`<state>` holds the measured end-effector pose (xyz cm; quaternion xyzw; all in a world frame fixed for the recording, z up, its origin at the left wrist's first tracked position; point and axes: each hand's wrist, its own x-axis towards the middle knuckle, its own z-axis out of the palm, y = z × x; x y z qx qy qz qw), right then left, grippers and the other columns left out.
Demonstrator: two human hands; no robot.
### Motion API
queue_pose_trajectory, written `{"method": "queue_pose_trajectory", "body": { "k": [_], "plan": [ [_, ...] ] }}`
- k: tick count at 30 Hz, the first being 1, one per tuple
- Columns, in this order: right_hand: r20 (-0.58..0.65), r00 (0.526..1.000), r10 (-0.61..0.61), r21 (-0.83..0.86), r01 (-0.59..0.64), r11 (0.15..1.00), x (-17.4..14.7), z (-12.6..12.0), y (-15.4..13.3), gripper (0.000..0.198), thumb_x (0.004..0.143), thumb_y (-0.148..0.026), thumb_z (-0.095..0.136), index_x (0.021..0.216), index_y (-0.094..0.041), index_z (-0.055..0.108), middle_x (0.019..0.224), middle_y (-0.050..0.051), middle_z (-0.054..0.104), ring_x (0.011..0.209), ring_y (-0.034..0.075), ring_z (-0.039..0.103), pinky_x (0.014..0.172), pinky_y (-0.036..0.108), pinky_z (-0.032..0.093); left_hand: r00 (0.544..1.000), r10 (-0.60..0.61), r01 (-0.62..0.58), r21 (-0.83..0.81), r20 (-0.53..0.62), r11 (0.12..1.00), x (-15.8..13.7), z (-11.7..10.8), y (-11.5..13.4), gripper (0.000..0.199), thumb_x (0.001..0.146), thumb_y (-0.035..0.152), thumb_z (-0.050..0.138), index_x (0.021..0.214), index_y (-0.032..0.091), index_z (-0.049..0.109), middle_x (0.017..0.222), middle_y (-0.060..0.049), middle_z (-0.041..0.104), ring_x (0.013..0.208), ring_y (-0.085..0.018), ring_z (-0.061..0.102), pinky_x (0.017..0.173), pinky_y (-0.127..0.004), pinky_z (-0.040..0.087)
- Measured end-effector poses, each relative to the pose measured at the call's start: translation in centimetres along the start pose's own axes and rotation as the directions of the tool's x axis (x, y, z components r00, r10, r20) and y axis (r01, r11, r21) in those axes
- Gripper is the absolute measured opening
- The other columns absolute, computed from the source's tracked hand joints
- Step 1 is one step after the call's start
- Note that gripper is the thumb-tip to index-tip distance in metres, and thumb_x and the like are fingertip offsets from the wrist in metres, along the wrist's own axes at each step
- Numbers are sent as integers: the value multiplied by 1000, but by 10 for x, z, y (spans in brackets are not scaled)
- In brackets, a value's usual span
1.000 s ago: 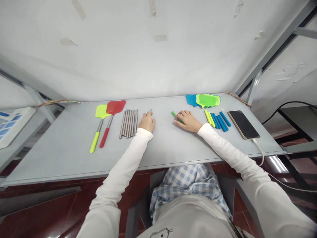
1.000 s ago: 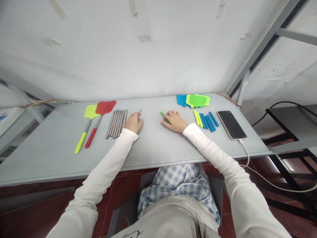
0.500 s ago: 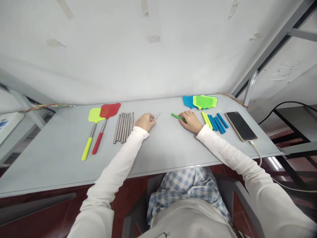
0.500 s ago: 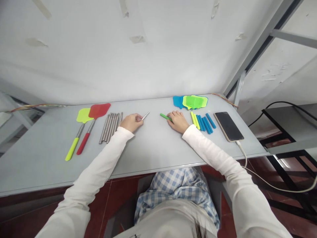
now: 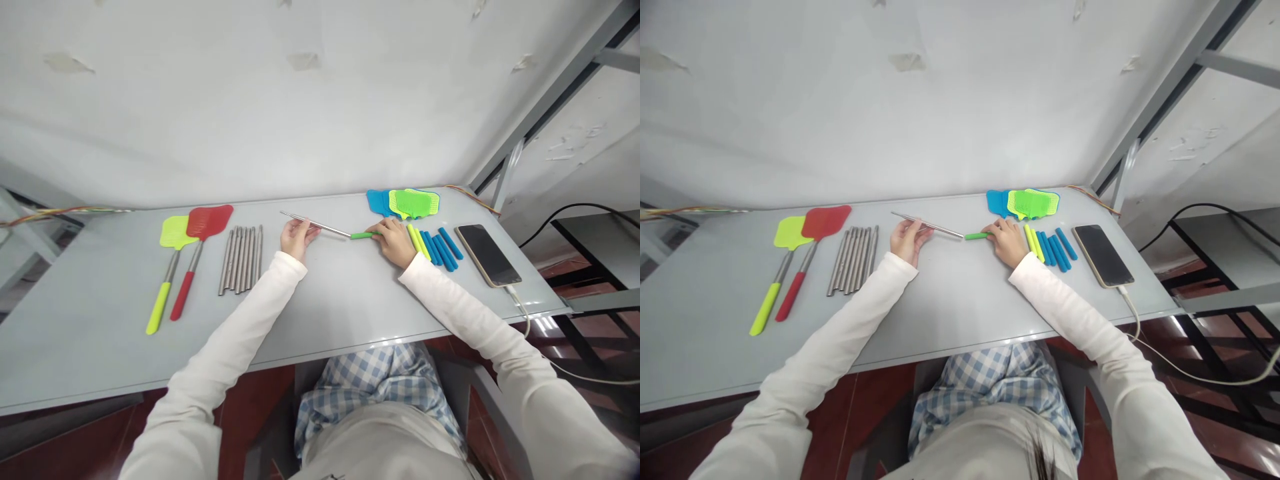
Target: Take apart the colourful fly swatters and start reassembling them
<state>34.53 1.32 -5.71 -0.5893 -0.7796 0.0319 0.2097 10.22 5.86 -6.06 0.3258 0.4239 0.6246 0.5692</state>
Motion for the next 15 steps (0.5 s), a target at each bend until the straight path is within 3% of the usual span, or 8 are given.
{"method": "queue_pose_trajectory", "body": {
  "k": [5, 15],
  "plan": [
    [-29, 1000, -8, 39, 9, 999, -1, 1, -2, 36, 97, -32, 35, 113, -20, 65, 103, 13, 59, 95, 29, 50, 80, 42, 35, 999, -19, 19, -11, -36, 1000, 3, -2, 0, 33, 69, 30, 74, 75, 21, 43, 69, 5, 63, 72, -10, 68, 87, -33, 55],
    [-121, 992, -25, 59, 33, 998, -2, 0, -1, 40, 97, -32, 30, 113, -22, 65, 100, 13, 58, 93, 29, 48, 82, 43, 36, 999, -31, 29, 44, 40, 999, 0, -1, 3, 27, 68, 28, 70, 81, 22, 47, 68, 5, 61, 71, -11, 68, 88, -34, 54]
  ]
}}
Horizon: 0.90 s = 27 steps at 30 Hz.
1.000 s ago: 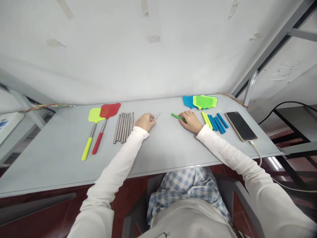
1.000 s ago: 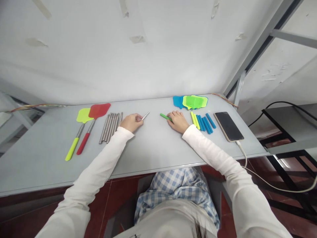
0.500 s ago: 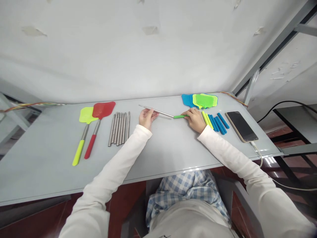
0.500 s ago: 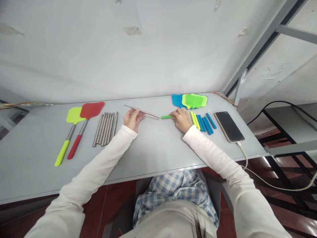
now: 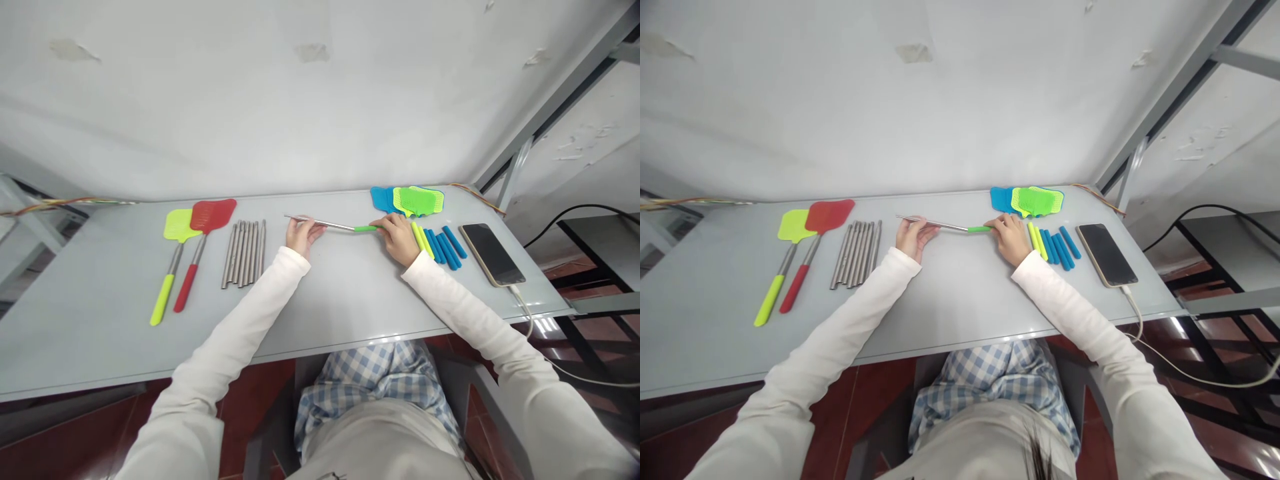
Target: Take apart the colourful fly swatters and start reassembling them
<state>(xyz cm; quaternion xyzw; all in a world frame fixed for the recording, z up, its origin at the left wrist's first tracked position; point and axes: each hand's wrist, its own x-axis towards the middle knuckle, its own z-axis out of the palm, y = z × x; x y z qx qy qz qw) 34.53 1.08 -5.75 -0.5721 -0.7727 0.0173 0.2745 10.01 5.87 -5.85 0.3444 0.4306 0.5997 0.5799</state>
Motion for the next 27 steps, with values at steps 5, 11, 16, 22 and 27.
{"method": "queue_pose_trajectory", "body": {
  "k": [5, 11, 16, 22, 27],
  "plan": [
    [-19, 1000, 4, 29, -3, 1000, 0, -1, 1, 39, 97, -32, 30, 110, -22, 66, 99, 12, 58, 95, 28, 48, 86, 43, 37, 996, -35, 37, -23, 76, 999, -4, 1, 5, 31, 68, 31, 73, 83, 22, 46, 71, 5, 65, 72, -12, 70, 82, -30, 56],
    [-101, 994, 31, 52, -26, 998, 1, -4, 0, 41, 99, -31, 25, 109, -22, 63, 103, 12, 56, 98, 27, 48, 89, 42, 37, 980, -96, 94, 18, 176, 995, -7, 0, 8, 41, 69, 42, 76, 90, 23, 46, 77, 0, 71, 79, -19, 73, 73, -29, 57],
    [-129, 990, 60, 27, -57, 998, -1, -3, -3, 40, 99, -33, 25, 110, -20, 62, 104, 13, 55, 98, 28, 48, 87, 42, 38, 980, -106, 102, 35, 170, 994, -5, -2, 8, 43, 69, 43, 77, 94, 22, 48, 78, -3, 73, 75, -19, 73, 65, -27, 56],
    [-185, 982, -35, 180, 69, 981, -1, 0, -9, 31, 97, -36, 36, 106, -22, 63, 95, 10, 56, 94, 25, 52, 86, 43, 42, 936, -135, 61, 228, 324, 972, -15, 2, 12, 51, 67, 49, 76, 104, 20, 56, 88, -5, 73, 64, -16, 71, 49, -21, 52],
    [-153, 979, -131, 382, 181, 906, -5, 0, -28, 31, 98, -39, 39, 113, -23, 61, 96, 9, 54, 90, 20, 53, 78, 36, 49, 862, -189, -25, 412, 470, 911, -24, 7, 12, 66, 75, 66, 62, 121, 19, 56, 99, -11, 73, 57, -15, 69, 41, -19, 46]
  ]
}}
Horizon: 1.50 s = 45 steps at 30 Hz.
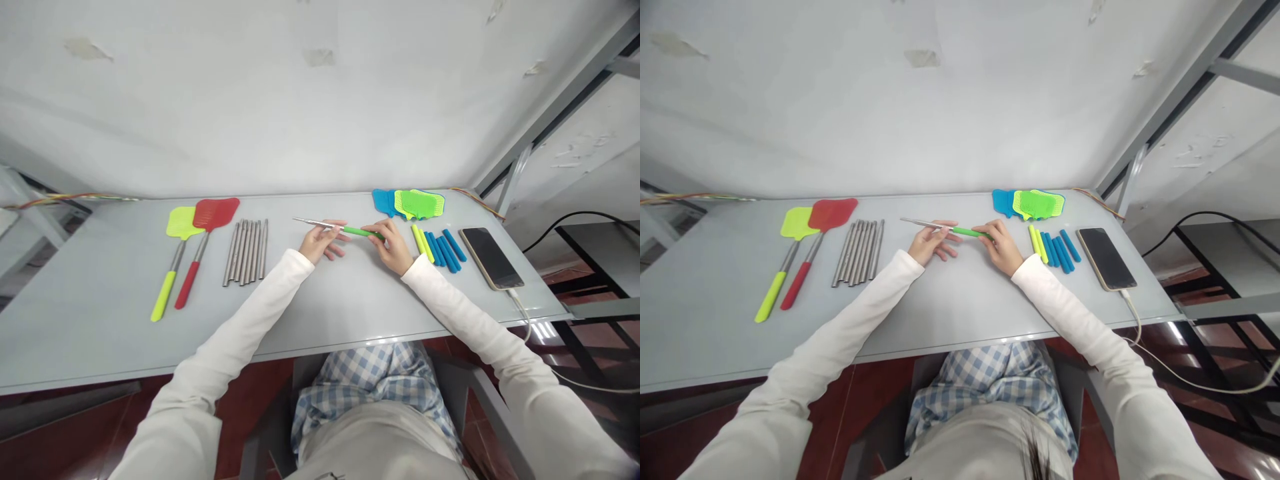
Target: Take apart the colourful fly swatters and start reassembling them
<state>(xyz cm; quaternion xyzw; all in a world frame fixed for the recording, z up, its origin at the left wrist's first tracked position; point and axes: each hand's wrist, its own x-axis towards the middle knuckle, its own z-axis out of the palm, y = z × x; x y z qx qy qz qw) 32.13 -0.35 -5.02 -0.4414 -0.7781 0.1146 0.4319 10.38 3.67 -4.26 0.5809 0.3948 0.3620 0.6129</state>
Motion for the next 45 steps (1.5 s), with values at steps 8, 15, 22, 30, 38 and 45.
{"method": "queue_pose_trajectory", "body": {
  "k": [8, 15, 22, 30, 38, 45],
  "plan": [
    [21, 999, -40, -102, 42, 994, 9, -16, -1, 36, 98, -41, 35, 110, -22, 63, 98, 9, 55, 98, 20, 56, 92, 38, 46, 1000, -16, 16, -70, -8, 997, 4, -2, -3, 62, 68, 72, 63, 92, 15, 55, 103, -12, 70, 56, -14, 68, 38, -21, 45],
    [-143, 858, 494, -637, -462, 617, 28, -47, 46, 59, 89, -30, 44, 142, -5, 34, 142, 27, 38, 135, 38, 33, 104, 56, 31, 978, -168, 113, -367, -122, 923, 8, -9, 6, 49, 80, 67, 54, 73, 19, 43, 67, 1, 64, 47, -10, 59, 43, -22, 45],
    [-35, 768, 639, -801, -404, 442, 21, -68, 41, 50, 86, -22, 44, 135, -11, 46, 124, 21, 60, 111, 33, 56, 90, 43, 39, 978, -203, 150, -515, -48, 844, 1, 1, 13, 50, 76, 64, 62, 72, 20, 38, 63, 6, 56, 51, -10, 63, 51, -22, 47],
    [-340, 835, 433, -724, -526, 446, 29, -88, 8, 35, 88, -17, 38, 113, -14, 62, 92, 15, 70, 93, 29, 61, 87, 44, 37, 999, 30, -21, -276, 27, 961, -8, 7, 16, 50, 77, 70, 55, 77, 23, 36, 51, 12, 34, 35, -8, 46, 39, -20, 34],
    [-334, 728, 599, 302, -520, 799, 60, -75, -6, 22, 81, -39, 61, 92, -20, 66, 79, 3, 66, 77, 18, 61, 70, 32, 50, 908, 392, -392, 626, 146, 674, -7, -8, 2, 36, 88, 52, 51, 100, 23, 70, 87, -3, 55, 72, -12, 52, 70, -26, 44],
    [341, 514, 787, 875, -479, -66, 56, -37, 17, 12, 75, -10, 61, 74, -20, 55, 77, 1, 62, 70, 9, 60, 67, 20, 57, 876, 469, -287, 903, 113, 319, -6, -8, -9, 40, 94, 51, 42, 112, 31, 71, 96, -6, 55, 74, -14, 51, 76, -29, 43]
  ]
}}
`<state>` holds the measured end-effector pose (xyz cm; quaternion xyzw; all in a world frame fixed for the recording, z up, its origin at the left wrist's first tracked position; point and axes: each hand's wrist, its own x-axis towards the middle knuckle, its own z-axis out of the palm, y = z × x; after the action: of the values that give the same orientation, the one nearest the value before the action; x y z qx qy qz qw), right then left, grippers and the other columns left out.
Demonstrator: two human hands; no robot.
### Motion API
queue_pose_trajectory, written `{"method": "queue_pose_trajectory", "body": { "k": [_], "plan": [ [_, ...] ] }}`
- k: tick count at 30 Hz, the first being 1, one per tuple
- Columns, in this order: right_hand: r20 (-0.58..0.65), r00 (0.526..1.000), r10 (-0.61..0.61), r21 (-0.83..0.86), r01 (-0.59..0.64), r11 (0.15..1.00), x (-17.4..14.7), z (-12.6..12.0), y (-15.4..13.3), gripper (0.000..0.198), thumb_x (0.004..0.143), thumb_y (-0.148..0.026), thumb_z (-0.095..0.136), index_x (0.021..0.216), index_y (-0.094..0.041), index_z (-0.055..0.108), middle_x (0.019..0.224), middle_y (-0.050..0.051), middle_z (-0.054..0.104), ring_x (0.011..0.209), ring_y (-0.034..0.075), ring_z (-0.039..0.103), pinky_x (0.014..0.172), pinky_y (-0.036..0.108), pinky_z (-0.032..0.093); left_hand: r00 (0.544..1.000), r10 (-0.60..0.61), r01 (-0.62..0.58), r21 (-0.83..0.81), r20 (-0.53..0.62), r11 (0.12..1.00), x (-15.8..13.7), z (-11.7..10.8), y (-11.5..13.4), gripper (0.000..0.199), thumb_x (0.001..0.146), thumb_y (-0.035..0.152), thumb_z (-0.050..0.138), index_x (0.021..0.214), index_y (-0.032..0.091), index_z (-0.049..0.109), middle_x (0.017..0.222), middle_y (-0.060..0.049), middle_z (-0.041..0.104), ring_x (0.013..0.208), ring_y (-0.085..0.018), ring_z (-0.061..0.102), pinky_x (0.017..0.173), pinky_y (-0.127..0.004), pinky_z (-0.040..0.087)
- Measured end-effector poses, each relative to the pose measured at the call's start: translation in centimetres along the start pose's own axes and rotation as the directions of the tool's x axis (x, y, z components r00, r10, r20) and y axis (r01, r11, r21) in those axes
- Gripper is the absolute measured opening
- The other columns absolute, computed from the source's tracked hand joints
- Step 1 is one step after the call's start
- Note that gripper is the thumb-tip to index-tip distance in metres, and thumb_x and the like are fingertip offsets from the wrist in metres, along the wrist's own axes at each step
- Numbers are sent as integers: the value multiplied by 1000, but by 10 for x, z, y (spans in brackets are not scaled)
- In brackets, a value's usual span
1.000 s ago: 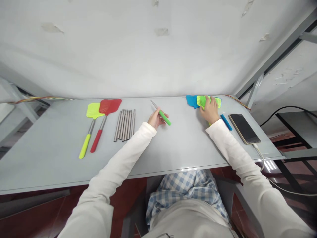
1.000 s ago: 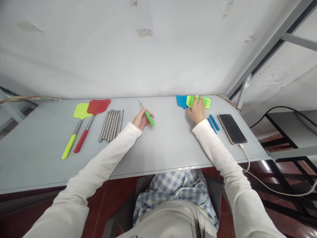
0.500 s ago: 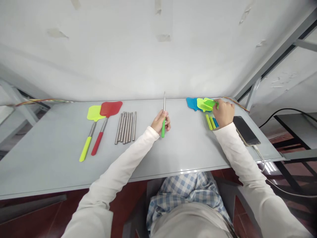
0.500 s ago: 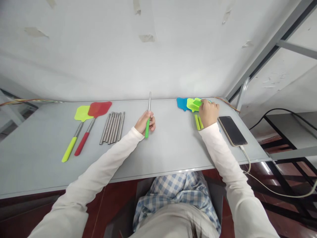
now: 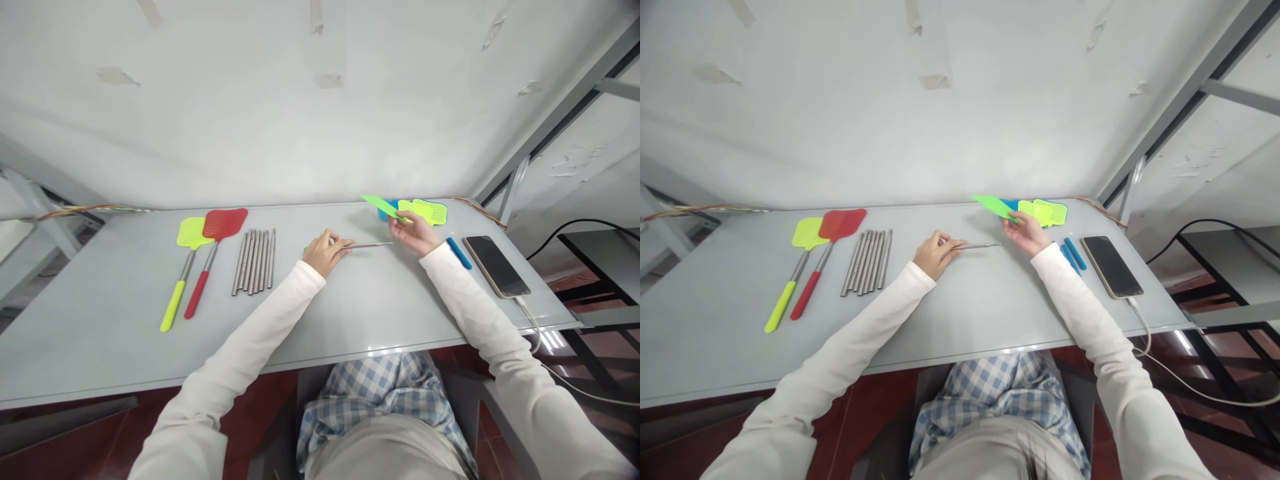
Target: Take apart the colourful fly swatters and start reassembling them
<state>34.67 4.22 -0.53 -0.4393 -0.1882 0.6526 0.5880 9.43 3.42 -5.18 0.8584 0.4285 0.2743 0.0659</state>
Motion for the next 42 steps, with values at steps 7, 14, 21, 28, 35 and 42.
{"method": "queue_pose_trajectory", "body": {
  "k": [7, 14, 21, 28, 35, 42],
  "plan": [
    [55, 998, -4, 111, -2, 994, 0, 1, 35, 23, 69, 0, 63, 74, -21, 57, 76, -3, 66, 72, 8, 63, 73, 18, 58, 993, -117, 114, -95, -27, 989, -4, 0, 8, 42, 94, 49, 40, 119, 29, 67, 95, -6, 63, 75, -14, 57, 60, -22, 39],
    [22, 999, -27, 157, 23, 987, -3, 1, 33, 15, 73, -11, 70, 78, -22, 62, 79, -5, 69, 77, 7, 65, 74, 16, 57, 984, -175, 171, -97, -38, 980, -5, -2, 12, 35, 92, 44, 46, 111, 28, 71, 91, -5, 66, 72, -13, 57, 51, -24, 31],
    [31, 1000, -3, 187, -3, 982, -6, 3, 36, 16, 73, -9, 69, 76, -22, 62, 77, -5, 69, 72, 6, 64, 73, 17, 58, 974, -219, 213, -106, -48, 971, -4, -2, 12, 34, 92, 43, 47, 111, 28, 70, 91, -5, 65, 69, -13, 55, 53, -24, 31],
    [7, 1000, -18, 216, 16, 976, -7, 3, 34, 16, 75, -9, 69, 77, -23, 62, 77, -6, 69, 71, 6, 65, 71, 15, 59, 972, -227, 218, -124, -59, 968, -4, -1, 12, 32, 91, 41, 48, 109, 28, 71, 89, -5, 65, 69, -13, 54, 52, -23, 30],
    [-5, 1000, -28, 225, 29, 974, -8, 5, 33, 16, 74, -7, 69, 76, -21, 62, 76, -5, 69, 71, 6, 65, 74, 16, 58, 972, -227, 218, -151, -50, 964, -4, -1, 11, 30, 90, 39, 50, 111, 28, 69, 88, -4, 63, 70, -13, 54, 53, -23, 29],
    [-24, 999, -40, 229, 45, 972, -9, 6, 32, 18, 74, -5, 67, 74, -23, 61, 76, -6, 69, 72, 6, 65, 76, 17, 59, 973, -227, 218, -149, -48, 965, -4, -1, 12, 30, 90, 39, 50, 110, 28, 69, 89, -5, 64, 72, -14, 55, 53, -23, 29]
  ]
}}
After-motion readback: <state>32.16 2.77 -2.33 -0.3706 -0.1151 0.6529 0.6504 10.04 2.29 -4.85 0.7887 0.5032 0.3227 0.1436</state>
